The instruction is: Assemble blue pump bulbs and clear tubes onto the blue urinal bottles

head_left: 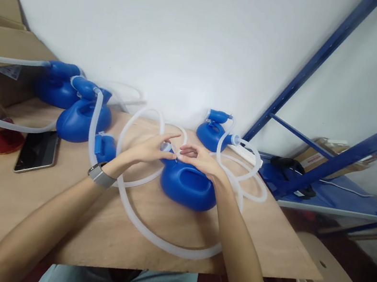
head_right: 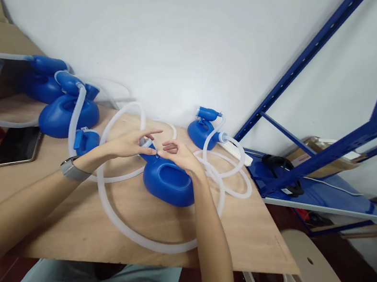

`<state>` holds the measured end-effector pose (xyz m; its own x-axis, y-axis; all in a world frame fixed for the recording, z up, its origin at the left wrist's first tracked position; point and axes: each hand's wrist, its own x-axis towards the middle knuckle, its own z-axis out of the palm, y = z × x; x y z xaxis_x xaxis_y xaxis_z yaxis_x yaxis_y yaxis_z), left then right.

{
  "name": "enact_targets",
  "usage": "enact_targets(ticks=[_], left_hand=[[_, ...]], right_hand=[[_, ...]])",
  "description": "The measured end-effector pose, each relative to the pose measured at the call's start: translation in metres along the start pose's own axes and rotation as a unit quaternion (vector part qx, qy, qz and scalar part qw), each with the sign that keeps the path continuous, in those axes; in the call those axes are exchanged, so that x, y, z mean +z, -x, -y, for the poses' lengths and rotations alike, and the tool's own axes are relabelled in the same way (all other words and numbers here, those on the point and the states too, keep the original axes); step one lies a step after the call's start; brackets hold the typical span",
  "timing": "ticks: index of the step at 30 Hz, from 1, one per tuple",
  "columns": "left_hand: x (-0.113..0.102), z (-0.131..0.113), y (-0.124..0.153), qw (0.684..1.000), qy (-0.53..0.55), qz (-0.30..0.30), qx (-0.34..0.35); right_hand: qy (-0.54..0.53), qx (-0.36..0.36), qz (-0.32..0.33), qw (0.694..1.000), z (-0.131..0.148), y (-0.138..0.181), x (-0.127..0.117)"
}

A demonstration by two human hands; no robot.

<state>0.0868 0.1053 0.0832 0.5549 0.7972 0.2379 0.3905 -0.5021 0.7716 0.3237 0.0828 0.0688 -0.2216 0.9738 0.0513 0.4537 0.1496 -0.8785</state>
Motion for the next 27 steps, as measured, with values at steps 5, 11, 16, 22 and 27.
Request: enact_targets(ticks=[5, 11, 16, 22, 27], left_hand=[[-0.027, 0.021, -0.001, 0.999, -0.023, -0.043, -0.016], [-0.048, 0.043, -0.003, 0.994, -0.064, -0.078, -0.032], [-0.032, 0.036, -0.001, 0.988, -0.115, -0.104, -0.008], [0.013, 0.026, -0.001, 0.979, -0.155, -0.133, -0.012], [-0.027, 0.022, 0.004, 0.989, -0.143, 0.021, -0.031]], right_hand=[[0.168, 0.033, -0.079, 0.982, -0.01, -0.007, -0.025], [0.263, 0.037, -0.042, 0.963, -0.014, -0.02, -0.02], [0.293, 0.003, -0.056, 0.954, 0.016, -0.006, -0.051], [0.339, -0.124, -0.214, 0.908, 0.07, 0.047, -0.081], [0.358, -0.152, -0.097, 0.916, 0.08, 0.055, -0.065]])
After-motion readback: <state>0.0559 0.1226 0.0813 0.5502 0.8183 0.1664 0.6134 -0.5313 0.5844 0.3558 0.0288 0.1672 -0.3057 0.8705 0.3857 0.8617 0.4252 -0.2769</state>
